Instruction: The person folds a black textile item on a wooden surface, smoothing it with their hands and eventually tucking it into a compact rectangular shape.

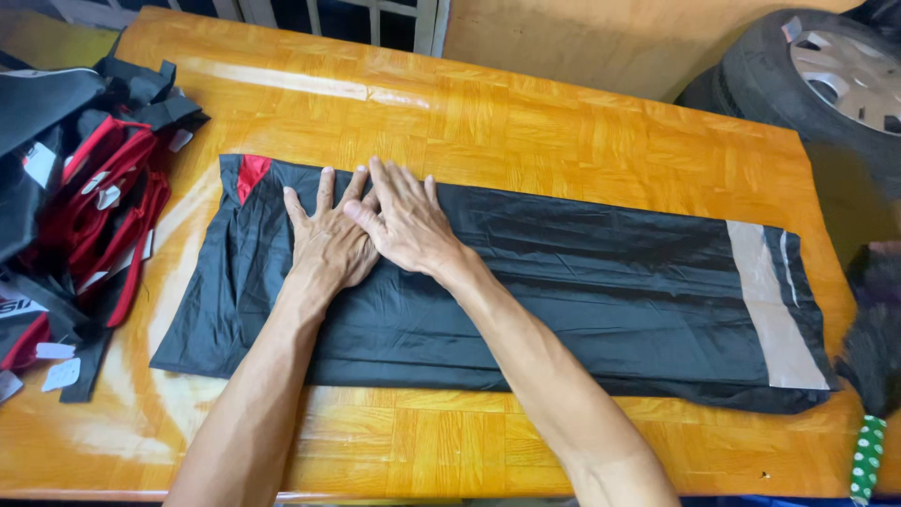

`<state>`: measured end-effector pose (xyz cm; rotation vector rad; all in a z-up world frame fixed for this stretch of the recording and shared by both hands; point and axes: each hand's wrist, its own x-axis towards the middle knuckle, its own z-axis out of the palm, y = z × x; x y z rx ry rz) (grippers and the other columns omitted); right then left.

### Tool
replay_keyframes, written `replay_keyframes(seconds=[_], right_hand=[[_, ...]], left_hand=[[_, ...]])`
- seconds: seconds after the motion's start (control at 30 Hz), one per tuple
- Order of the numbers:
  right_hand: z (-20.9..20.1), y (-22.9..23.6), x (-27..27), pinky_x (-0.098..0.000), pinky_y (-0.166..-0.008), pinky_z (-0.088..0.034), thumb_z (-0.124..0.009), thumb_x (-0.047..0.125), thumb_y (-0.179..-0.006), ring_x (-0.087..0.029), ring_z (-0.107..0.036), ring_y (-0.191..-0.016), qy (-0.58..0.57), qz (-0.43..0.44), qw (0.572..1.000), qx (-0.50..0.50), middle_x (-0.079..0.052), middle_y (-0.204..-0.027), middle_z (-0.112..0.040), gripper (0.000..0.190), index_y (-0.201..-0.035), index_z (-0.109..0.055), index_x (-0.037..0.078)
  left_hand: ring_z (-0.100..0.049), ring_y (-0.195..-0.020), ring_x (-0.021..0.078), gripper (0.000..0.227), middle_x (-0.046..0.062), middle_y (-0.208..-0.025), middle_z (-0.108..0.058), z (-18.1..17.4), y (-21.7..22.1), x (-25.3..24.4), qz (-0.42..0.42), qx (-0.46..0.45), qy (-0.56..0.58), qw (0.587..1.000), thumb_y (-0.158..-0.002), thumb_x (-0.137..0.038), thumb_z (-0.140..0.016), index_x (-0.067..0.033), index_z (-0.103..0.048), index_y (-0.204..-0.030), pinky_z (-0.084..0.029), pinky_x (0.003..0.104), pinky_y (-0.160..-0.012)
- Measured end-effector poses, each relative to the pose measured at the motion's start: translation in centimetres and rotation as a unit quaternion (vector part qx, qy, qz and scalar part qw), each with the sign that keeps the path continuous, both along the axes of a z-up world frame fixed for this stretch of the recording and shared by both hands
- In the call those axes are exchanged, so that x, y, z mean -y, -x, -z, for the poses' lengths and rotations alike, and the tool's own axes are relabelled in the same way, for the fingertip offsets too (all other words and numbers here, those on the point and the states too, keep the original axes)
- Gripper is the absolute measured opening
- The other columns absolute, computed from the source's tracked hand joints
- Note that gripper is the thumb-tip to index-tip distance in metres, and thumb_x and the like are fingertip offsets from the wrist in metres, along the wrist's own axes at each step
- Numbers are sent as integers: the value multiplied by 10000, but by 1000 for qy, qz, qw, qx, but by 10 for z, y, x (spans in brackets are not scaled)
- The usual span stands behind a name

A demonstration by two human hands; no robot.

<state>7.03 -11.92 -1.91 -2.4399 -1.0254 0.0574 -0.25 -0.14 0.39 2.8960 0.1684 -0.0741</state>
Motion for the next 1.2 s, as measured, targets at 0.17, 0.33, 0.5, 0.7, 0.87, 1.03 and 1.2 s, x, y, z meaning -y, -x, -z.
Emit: replay_keyframes(seconds=[0.17,0.33,0.5,0.7,0.87,1.03,1.2], right_hand=[[0,1,21,-609,-1249,-136,-283,650,-1042,-428,-226,-1548,77,9,997,-17,-300,-1636,-272,880,-1601,-222,-26],[-6,-5,64,-587,-1245,-168,-289,662,-1041,-422,-246,-1540,109,40,993,11,-304,-1629,-285,897,-1590,-247,-46],[-8,-9,92,-623,-1228,-163,-263,687,-1044,-406,-267,-1533,153,118,981,22,-297,-1619,-310,917,-1587,-257,-52],[-48,27,34,-715,-1193,-58,-286,594,-1075,-466,-199,-1536,56,64,995,44,-333,-1635,-230,836,-1584,-250,-68],[-9,22,10,-697,-1209,-1,-130,644,-1050,-394,-142,-1568,98,58,993,-30,-265,-1668,-196,860,-1592,-252,-12],[0,25,10,-669,-1223,-22,-142,573,-1088,-386,-163,-1563,100,57,993,10,-260,-1666,-214,781,-1585,-284,-12],[-2,28,10,-661,-1226,-24,-169,567,-1083,-376,-169,-1563,120,66,990,34,-253,-1670,-213,771,-1587,-288,-4]], left_hand=[[-85,-1576,382,615,8,-1714,-209,5,-2,-3,-7,-1,12,1000,-1024,-471,-218,-339,-254,-1623,-28,781,-1151],[-105,-1576,369,625,13,-1706,-242,7,-4,-4,-14,16,19,1000,-1033,-536,-241,-319,-298,-1617,-35,758,-1163],[-118,-1573,374,632,16,-1701,-262,3,-1,-3,-14,23,18,999,-1037,-568,-252,-314,-314,-1612,-40,760,-1162],[-95,-1575,388,625,30,-1702,-262,16,-5,-4,-20,37,23,999,-1062,-541,-170,-294,-297,-1621,4,773,-1152],[-119,-1575,375,633,19,-1701,-265,13,-6,-4,-27,27,12,999,-1030,-487,-239,-273,-286,-1624,-2,778,-1162],[-159,-1570,346,659,33,-1679,-319,21,-11,-12,-90,36,5,995,-1025,-479,-228,-203,-314,-1617,52,767,-1161],[-123,-1575,360,704,66,-1682,-330,11,-12,-30,-193,46,-8,980,-1060,-542,-177,-145,-334,-1619,144,754,-1126]])
